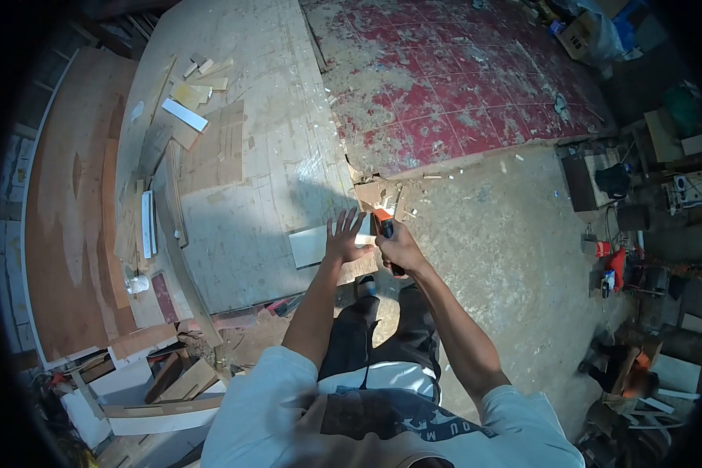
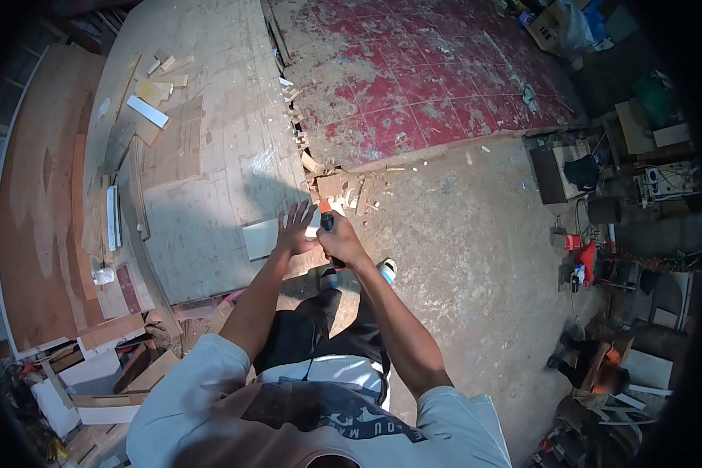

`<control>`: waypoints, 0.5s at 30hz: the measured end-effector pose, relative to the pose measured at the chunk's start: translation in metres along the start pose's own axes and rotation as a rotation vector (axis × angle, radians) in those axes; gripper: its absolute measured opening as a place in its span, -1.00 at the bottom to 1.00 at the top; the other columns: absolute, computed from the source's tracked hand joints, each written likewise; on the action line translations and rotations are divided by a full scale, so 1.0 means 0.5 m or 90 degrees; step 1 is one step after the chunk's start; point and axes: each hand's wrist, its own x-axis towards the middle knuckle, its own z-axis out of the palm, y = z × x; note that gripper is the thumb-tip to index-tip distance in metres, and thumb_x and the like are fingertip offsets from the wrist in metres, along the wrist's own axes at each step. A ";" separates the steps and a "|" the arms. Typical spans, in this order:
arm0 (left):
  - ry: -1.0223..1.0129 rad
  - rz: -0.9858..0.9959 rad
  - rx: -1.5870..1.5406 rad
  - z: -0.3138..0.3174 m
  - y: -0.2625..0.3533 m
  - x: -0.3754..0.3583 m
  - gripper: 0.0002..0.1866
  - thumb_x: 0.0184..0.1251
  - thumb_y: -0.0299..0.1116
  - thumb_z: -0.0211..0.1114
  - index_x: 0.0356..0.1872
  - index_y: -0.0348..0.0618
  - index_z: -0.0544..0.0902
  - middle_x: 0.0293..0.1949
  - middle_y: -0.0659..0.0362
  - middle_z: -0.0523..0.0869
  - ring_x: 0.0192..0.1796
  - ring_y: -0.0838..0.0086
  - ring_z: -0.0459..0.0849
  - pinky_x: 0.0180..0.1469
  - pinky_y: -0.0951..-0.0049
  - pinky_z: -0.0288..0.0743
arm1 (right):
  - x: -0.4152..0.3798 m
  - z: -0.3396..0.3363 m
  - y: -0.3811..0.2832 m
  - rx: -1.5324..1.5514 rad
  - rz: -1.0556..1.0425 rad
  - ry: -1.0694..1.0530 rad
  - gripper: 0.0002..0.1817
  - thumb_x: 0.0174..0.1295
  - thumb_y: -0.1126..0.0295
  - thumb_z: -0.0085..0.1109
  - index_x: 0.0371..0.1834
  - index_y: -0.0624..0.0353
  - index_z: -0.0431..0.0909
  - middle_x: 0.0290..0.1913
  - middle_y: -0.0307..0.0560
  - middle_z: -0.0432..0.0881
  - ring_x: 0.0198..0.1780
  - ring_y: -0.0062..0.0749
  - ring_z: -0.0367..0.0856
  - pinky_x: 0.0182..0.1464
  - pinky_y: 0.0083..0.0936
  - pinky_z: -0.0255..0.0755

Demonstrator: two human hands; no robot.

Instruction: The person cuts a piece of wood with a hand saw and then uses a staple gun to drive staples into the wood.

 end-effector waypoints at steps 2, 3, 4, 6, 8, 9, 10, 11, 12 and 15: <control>-0.021 0.011 0.017 0.019 0.007 -0.018 0.14 -0.10 0.36 0.31 0.53 0.34 -0.06 0.57 0.25 -0.12 0.59 0.25 -0.22 0.48 -0.18 -0.40 | -0.030 0.004 0.025 -0.012 0.009 0.008 -0.68 0.17 0.53 -0.02 0.01 0.34 0.35 -0.64 -0.18 0.42 -0.75 -0.53 0.37 -0.71 -0.53 0.28; -0.025 0.019 0.042 0.007 -0.002 -0.001 0.14 -0.10 0.37 0.31 0.53 0.34 -0.07 0.57 0.25 -0.12 0.59 0.25 -0.22 0.47 -0.19 -0.39 | -0.025 0.010 0.011 -0.028 -0.001 0.011 -0.68 0.19 0.54 -0.03 0.03 0.34 0.33 -0.69 -0.21 0.37 -0.76 -0.54 0.34 -0.72 -0.53 0.24; -0.034 0.026 0.030 0.008 -0.004 -0.002 0.13 -0.10 0.37 0.30 0.53 0.33 -0.05 0.56 0.24 -0.11 0.59 0.25 -0.23 0.47 -0.21 -0.38 | -0.033 0.020 0.010 -0.025 -0.009 0.036 -0.70 0.20 0.53 -0.02 0.00 0.34 0.33 -0.66 -0.23 0.37 -0.75 -0.56 0.34 -0.71 -0.54 0.24; 0.004 0.013 0.033 0.016 -0.002 -0.007 0.12 -0.09 0.36 0.30 0.53 0.31 -0.03 0.56 0.23 -0.10 0.59 0.24 -0.21 0.46 -0.21 -0.36 | -0.052 0.029 -0.017 -0.002 -0.013 0.006 -0.70 0.20 0.53 -0.01 0.01 0.34 0.33 -0.64 -0.24 0.37 -0.74 -0.58 0.35 -0.71 -0.55 0.24; 0.080 0.020 0.015 0.018 0.002 -0.009 0.09 -0.06 0.33 0.30 0.52 0.25 0.02 0.55 0.20 -0.03 0.57 0.19 -0.13 0.44 -0.23 -0.30 | -0.083 0.028 -0.084 -0.024 0.001 -0.007 -0.67 0.19 0.53 0.02 0.03 0.34 0.31 -0.63 -0.28 0.35 -0.73 -0.60 0.35 -0.70 -0.56 0.26; 0.078 0.026 0.013 0.016 0.000 -0.006 0.09 -0.06 0.33 0.30 0.52 0.25 0.02 0.55 0.20 -0.03 0.57 0.19 -0.13 0.44 -0.23 -0.30 | -0.104 0.024 -0.109 -0.024 0.001 0.000 -0.67 0.19 0.53 0.02 0.03 0.34 0.31 -0.63 -0.28 0.35 -0.73 -0.60 0.35 -0.70 -0.56 0.26; 0.081 0.028 -0.004 0.014 -0.003 -0.004 0.09 -0.06 0.33 0.30 0.52 0.24 0.03 0.55 0.19 -0.01 0.57 0.19 -0.11 0.43 -0.24 -0.28 | -0.122 0.017 -0.131 -0.029 0.011 -0.017 -0.66 0.18 0.53 0.03 0.03 0.34 0.31 -0.63 -0.28 0.36 -0.73 -0.60 0.35 -0.70 -0.56 0.26; 0.080 0.026 -0.022 0.017 -0.003 -0.010 0.08 -0.05 0.33 0.30 0.51 0.22 0.04 0.54 0.18 0.01 0.56 0.18 -0.08 0.43 -0.24 -0.26 | -0.142 0.013 -0.146 -0.033 0.026 -0.037 -0.65 0.18 0.53 0.04 0.04 0.35 0.30 -0.63 -0.27 0.37 -0.73 -0.60 0.35 -0.69 -0.57 0.26; 0.071 0.025 -0.013 0.017 0.000 -0.011 0.09 -0.07 0.35 0.31 0.51 0.22 0.05 0.54 0.17 0.00 0.56 0.17 -0.08 0.43 -0.24 -0.27 | -0.161 0.009 -0.158 -0.042 0.035 -0.039 -0.70 0.17 0.53 0.04 -0.03 0.33 0.31 -0.64 -0.26 0.38 -0.74 -0.59 0.35 -0.70 -0.57 0.26; 0.087 0.045 -0.016 0.011 -0.001 -0.012 0.10 -0.08 0.36 0.30 0.51 0.23 0.04 0.54 0.18 0.00 0.56 0.17 -0.08 0.43 -0.24 -0.27 | -0.185 0.006 -0.144 -0.041 0.030 -0.010 -0.73 0.17 0.53 0.04 -0.07 0.33 0.32 -0.66 -0.26 0.38 -0.75 -0.59 0.36 -0.70 -0.56 0.26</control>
